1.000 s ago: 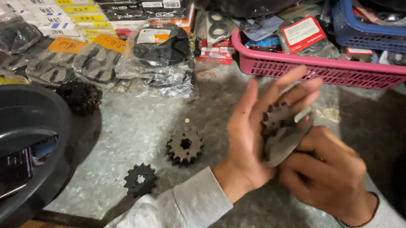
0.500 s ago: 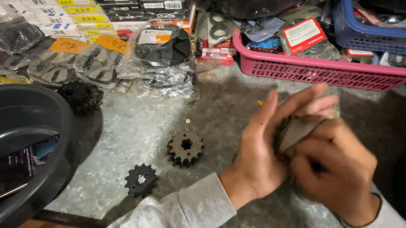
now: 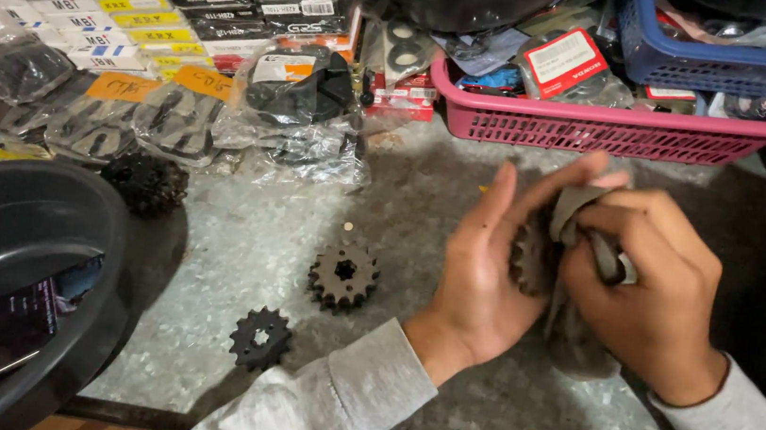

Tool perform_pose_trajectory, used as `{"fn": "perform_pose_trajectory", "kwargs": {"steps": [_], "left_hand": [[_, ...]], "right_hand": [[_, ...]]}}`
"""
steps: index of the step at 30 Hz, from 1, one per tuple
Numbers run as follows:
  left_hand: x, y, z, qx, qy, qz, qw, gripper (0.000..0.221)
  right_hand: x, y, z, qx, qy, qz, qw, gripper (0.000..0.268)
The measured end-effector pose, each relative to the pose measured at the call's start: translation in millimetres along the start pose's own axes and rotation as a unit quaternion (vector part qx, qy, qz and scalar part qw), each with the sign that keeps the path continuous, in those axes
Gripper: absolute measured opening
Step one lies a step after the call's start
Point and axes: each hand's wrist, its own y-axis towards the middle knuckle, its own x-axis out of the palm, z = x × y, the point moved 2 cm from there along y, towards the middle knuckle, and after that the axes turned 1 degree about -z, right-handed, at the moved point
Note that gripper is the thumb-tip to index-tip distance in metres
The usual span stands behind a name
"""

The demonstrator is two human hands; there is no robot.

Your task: Cleaning motorcycle sprockets with a cloth at a workbench.

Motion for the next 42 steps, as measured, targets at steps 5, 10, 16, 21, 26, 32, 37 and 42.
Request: {"fn": "perform_pose_trajectory", "kwargs": {"steps": [5,10,16,21,26,32,37,42], "left_hand": [[-7.3,2.8,4.6,0.055,0.0,-0.022,0.998,0.068],[-5.8,2.1,3.3,0.027,0.04,0.037,0.998,0.072],[-16.9,3.0,-5.7,0.017,0.048,-0.021,0.998,0.064],[-8.2,4.5,-1.7,0.044,-0.006,-0.019,0.999,0.054],[-14.0,3.2,4.5,0.061,-0.029,-0.032,0.997,0.058],[-13.4,4.0,4.2,0.067,-0.035,-0.062,0.995,0.058],[3.2,2.3,10.7,0.009,0.08,0.051,0.995,0.069],[-16.4,4.3,5.5,0.037,0.001,0.053,0.998,0.057]], "right_hand": [[2.5,-1.9,-4.7,-0.026,0.061,-0.042,0.997,0.029],[6.1,-4.4,-12.3,-0.08,0.087,-0.08,0.99,0.019],[5.7,-5.3,-2.7,-0.014,0.048,-0.028,0.998,0.026],[-1.6,10.1,-6.3,-0.013,0.006,-0.004,1.0,0.026],[5.2,6.8,-5.8,0.003,0.044,-0.03,0.999,0.035],[6.3,7.0,-2.7,0.03,0.068,-0.062,0.995,0.04],[4.0,7.9,-1.6,0.042,0.064,-0.059,0.995,0.037],[-3.5,4.1,5.6,0.049,0.059,-0.071,0.995,0.033]]}}
